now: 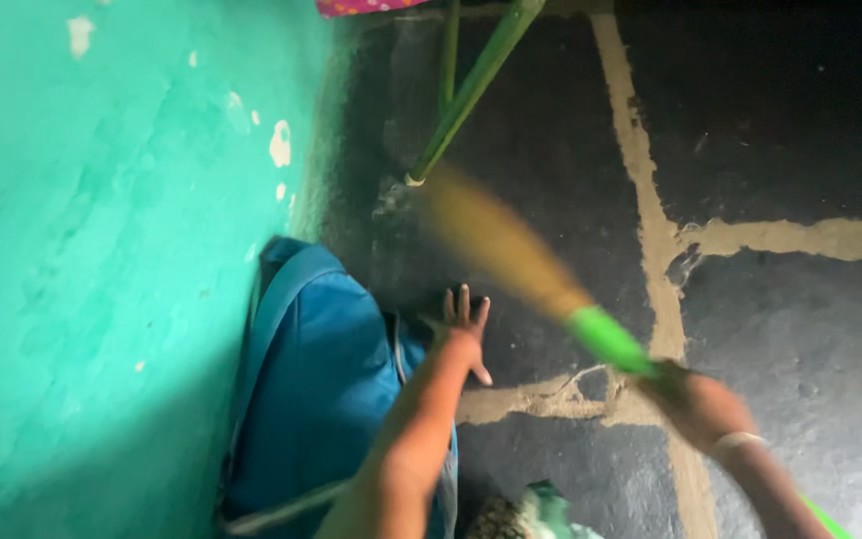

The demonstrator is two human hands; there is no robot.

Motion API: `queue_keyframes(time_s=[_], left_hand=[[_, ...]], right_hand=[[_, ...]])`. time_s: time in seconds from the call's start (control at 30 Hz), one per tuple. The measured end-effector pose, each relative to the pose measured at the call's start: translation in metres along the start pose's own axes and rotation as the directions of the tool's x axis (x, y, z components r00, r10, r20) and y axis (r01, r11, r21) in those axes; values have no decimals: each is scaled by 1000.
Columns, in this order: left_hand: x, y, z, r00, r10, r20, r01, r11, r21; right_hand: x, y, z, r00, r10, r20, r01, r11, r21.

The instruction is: The person sweeps a tiled floor with a traditional broom, moving debris and dust toward a central area. They briefly move a plastic bag and a bottle out of the way to continue sweeping around a decorative floor pattern.

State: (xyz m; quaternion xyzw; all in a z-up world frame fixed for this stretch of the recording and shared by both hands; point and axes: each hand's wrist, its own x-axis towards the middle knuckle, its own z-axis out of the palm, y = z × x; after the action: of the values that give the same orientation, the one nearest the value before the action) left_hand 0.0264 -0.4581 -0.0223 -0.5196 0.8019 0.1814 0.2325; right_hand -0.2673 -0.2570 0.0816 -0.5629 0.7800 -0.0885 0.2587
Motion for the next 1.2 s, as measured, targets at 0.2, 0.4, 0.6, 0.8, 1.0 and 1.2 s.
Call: queue_keyframes(time_s=[0.2, 0.4, 0.6, 0.8, 1.0, 1.2], left_hand=[[4, -13, 32, 951, 270, -147, -271, 962, 16], [11, -10, 24, 956, 292, 38, -294, 955, 50], [-10, 1, -11, 958, 6, 286, -2, 1000, -11], [-32, -5, -23, 988, 68, 138, -53, 992, -115], [24, 1, -13, 928, 248, -277, -269, 962, -40], [80, 49, -18, 785, 367, -499, -377, 922, 85]], right_hand=[[101, -168, 47, 990, -28, 139, 61, 970, -237], [106, -183, 84, 994, -46, 97, 56, 993, -107], [91, -60, 70, 982, 139, 130, -128, 988, -87], [43, 163, 41, 805, 586, -94, -578, 810, 104], [83, 202, 30, 664, 738, -123, -387, 479, 788], [165, -8, 113, 791, -467, -396, 610, 653, 448]])
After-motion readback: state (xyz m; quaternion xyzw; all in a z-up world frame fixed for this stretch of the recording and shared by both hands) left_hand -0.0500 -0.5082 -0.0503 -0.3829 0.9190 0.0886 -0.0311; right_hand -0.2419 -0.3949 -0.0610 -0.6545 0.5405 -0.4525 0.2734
